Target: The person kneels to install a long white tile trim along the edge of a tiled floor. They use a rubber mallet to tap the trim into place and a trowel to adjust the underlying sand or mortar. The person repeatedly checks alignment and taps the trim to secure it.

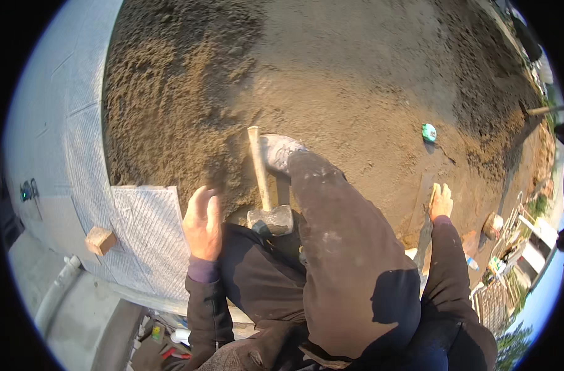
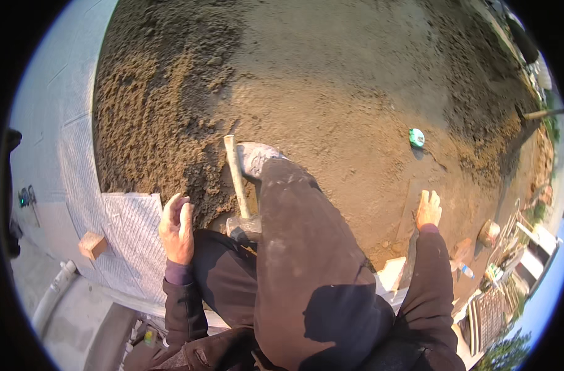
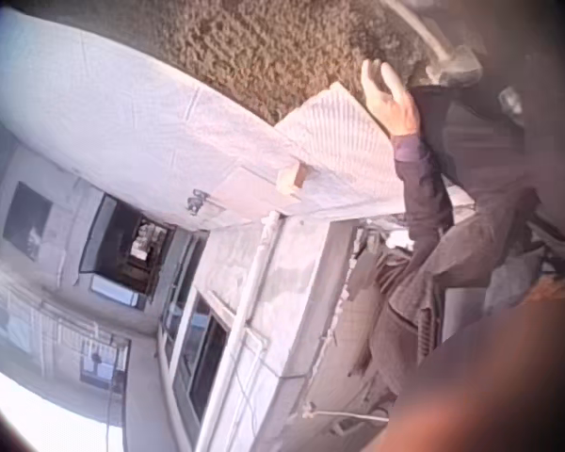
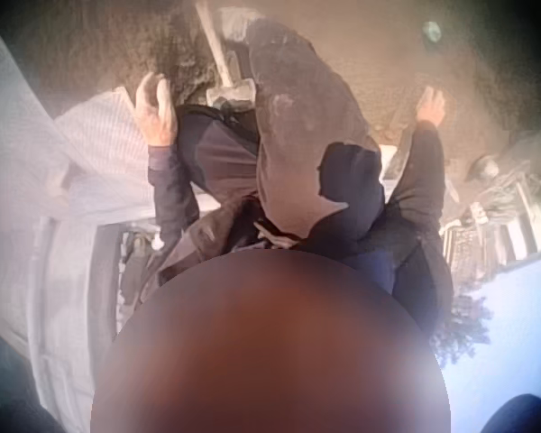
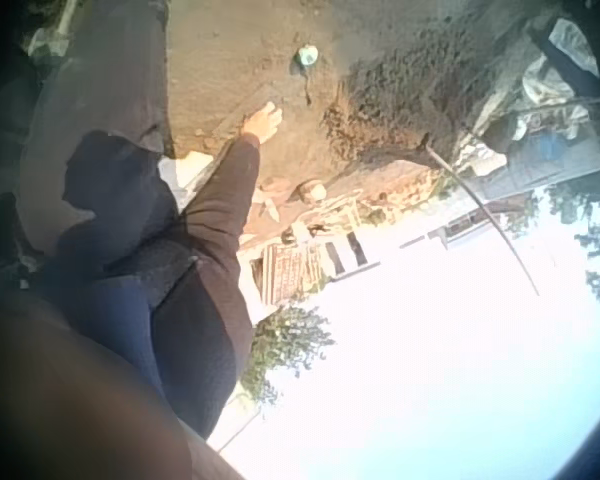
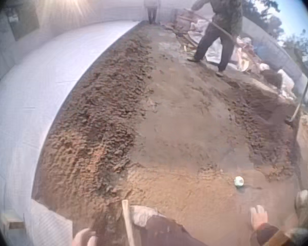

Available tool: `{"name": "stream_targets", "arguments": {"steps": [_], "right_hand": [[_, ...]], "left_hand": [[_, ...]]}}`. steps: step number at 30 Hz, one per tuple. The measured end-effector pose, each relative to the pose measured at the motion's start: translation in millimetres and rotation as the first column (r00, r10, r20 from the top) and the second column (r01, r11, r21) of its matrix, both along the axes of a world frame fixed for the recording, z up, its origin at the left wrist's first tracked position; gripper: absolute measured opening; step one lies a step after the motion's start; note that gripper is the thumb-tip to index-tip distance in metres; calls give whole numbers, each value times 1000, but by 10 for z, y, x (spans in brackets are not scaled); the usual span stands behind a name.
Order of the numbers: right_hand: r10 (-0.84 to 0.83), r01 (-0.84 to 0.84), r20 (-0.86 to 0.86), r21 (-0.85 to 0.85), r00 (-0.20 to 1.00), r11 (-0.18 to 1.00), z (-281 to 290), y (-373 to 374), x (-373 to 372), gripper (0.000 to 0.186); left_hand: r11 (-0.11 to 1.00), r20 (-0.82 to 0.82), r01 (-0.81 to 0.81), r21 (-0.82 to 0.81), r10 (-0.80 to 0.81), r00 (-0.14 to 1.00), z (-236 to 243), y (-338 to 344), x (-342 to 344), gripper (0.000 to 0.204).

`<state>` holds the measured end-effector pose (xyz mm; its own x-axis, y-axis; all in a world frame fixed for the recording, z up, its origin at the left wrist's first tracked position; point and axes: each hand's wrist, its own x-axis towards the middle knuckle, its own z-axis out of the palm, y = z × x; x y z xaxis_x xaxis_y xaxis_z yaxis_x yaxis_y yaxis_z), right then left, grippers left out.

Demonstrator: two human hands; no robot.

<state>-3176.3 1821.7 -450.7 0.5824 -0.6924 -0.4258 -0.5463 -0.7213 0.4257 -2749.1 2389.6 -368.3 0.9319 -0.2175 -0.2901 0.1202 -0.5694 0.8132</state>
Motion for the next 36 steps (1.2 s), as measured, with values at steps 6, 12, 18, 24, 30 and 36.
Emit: {"name": "stream_targets", "arguments": {"steps": [6,12,18,24,30,36], "right_hand": [[600,-436,-792,503,112,746,-714,-683,-18,48],[421,-183,-755,384,502,905,-189,-986,135,39],[320,-39,-511,486,798,873,745,-936,1257,30],[312,13,-478,563,821,826,1673,-848,2844,25],[333,-68,-252,698,909,713,2292,119,4908,25],[478,-225,-11,873,878,433,2841,2533,6411,29]], "left_hand": [[996,39,-68,60,65,997,125,74,-90,32],[988,3,-100,115,100,995,366,352,-241,32],[990,145,-144,-14,144,979,792,-62,-483,28],[999,129,3,-49,4,992,550,-318,-850,29],[995,186,-94,16,90,979,428,-47,-941,36],[942,148,-317,108,300,942,652,372,-1302,29]]}}
